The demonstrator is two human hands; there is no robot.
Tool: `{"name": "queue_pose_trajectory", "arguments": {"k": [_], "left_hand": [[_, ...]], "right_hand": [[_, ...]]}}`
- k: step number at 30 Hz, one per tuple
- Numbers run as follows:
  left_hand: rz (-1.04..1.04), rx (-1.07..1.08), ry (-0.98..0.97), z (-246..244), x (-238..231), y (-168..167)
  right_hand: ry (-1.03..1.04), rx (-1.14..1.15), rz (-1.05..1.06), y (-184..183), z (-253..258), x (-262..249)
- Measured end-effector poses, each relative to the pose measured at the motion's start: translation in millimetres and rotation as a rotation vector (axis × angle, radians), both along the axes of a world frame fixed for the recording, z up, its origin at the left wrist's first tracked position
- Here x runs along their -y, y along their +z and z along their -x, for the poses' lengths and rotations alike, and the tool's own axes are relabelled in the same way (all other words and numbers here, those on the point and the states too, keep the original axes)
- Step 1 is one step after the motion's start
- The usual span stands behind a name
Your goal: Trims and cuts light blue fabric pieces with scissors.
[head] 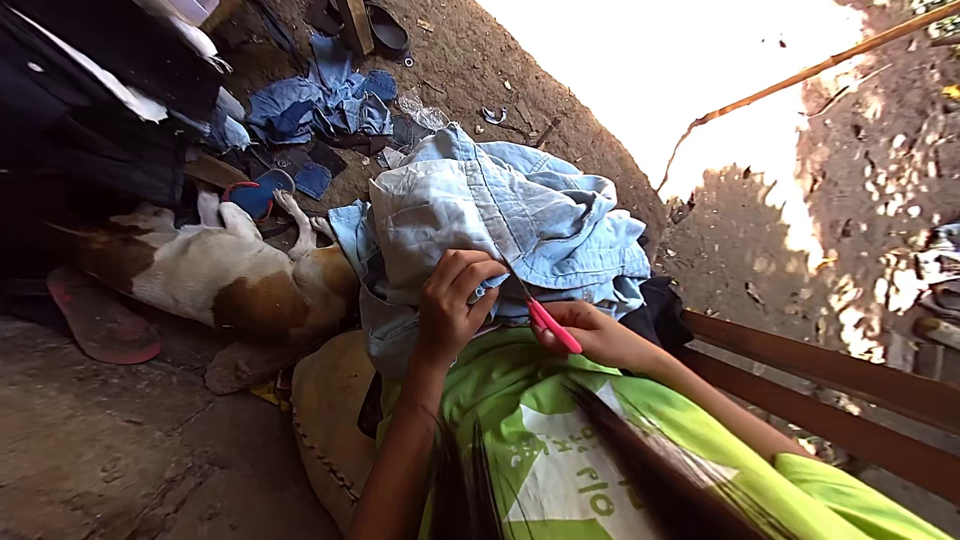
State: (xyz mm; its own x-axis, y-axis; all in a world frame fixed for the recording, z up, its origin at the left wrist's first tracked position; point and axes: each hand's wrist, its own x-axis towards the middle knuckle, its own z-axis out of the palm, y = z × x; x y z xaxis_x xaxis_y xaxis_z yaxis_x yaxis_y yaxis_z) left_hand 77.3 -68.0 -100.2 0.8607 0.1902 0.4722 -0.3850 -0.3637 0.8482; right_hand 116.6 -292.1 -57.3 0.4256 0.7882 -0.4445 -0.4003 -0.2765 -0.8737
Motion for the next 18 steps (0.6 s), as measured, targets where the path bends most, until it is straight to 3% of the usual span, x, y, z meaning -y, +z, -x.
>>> {"name": "queue_pose_trajectory", "arguments": {"k": [18], "left_hand": [[0.038, 0.006, -0.014, 2.6, 0.2, 2.1]], "right_hand": [[-0.05, 0.023, -0.043, 0.5, 6.8, -3.9]]}}
